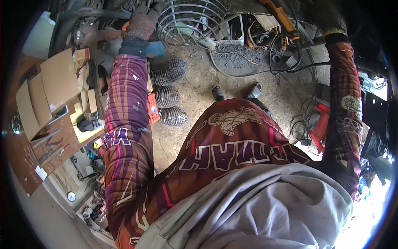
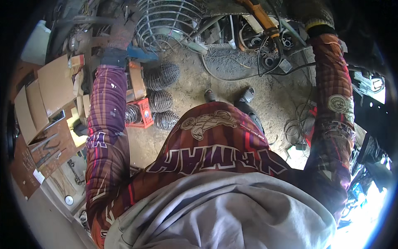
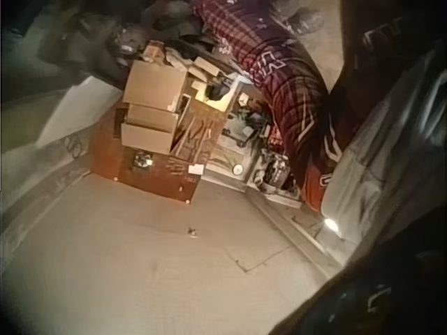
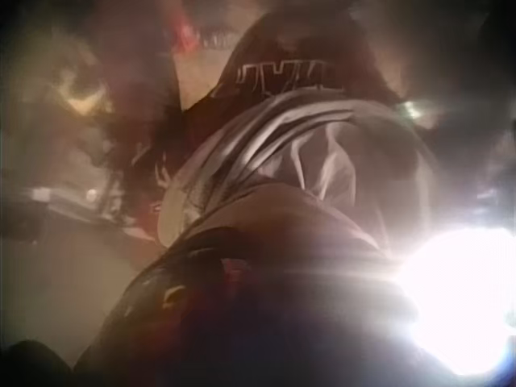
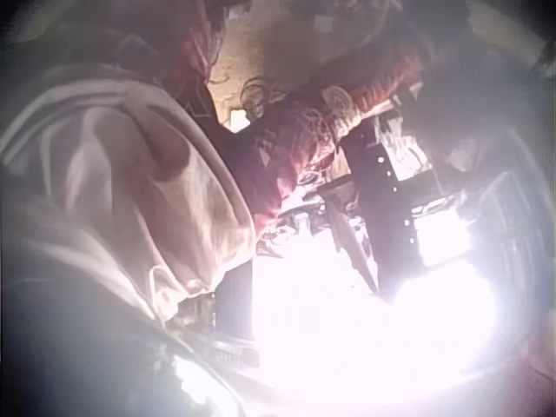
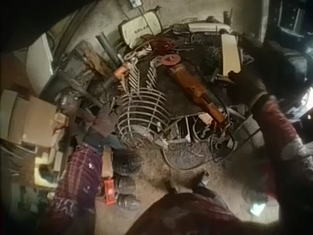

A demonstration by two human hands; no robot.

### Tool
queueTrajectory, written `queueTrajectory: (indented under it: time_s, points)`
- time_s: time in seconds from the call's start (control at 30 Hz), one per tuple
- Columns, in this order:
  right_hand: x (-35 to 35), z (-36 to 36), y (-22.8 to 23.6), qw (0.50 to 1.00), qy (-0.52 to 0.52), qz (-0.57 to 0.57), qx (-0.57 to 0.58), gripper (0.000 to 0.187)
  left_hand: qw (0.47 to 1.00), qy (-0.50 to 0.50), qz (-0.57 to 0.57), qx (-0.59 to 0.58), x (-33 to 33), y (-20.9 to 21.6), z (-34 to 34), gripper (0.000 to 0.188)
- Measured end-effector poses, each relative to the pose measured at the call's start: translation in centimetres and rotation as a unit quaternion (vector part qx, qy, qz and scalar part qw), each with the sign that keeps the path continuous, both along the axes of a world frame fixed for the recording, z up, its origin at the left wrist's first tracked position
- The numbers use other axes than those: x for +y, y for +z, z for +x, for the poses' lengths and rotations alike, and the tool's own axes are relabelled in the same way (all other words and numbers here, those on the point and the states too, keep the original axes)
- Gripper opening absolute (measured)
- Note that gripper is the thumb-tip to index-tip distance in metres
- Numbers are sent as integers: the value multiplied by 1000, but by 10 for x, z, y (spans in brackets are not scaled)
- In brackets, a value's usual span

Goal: The person aligns metal rods and a cage-like structure, using a hammer to position parts and then welds the joints together with a welding torch.

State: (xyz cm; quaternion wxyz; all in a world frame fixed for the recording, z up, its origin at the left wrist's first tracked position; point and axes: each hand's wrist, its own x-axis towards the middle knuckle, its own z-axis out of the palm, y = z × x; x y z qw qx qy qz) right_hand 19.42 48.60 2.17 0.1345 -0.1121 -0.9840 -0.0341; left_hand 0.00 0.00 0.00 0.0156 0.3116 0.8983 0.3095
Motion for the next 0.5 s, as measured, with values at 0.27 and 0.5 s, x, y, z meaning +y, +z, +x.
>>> queueTrajectory:
  time_s: [0.27,0.5]
  points:
    - [-11,28,-13,998,-25,-49,24,34,996,87,-33,-4,23,14,22,37]
    - [7,12,-15,997,24,-76,14,44,993,99,-68,2,4,12,14,40]
